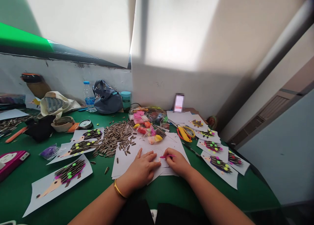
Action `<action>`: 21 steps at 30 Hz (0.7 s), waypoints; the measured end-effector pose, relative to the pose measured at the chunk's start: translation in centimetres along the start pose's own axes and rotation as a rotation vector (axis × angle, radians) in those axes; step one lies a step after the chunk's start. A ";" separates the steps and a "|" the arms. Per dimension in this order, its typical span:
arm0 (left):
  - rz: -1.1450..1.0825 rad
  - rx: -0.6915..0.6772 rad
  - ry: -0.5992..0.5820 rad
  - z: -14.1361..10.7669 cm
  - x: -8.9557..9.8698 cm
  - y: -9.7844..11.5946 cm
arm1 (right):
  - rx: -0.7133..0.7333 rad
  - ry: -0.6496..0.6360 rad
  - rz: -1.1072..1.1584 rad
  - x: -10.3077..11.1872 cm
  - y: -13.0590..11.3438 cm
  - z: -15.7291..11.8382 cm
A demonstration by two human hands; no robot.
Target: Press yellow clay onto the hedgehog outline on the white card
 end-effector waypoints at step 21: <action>0.014 0.009 0.000 0.0 0.0 0.0 | 0.060 -0.035 -0.036 -0.2 0.6 -0.2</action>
Point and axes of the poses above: each hand's wrist, its own z-axis towards the middle knuckle, its own x-axis out of the back of the hand, y = z × x, the point moved 4 cm from there along z, towards the middle knuckle, and after that the axes turned 13 degrees about x, right-handed, at the moved point
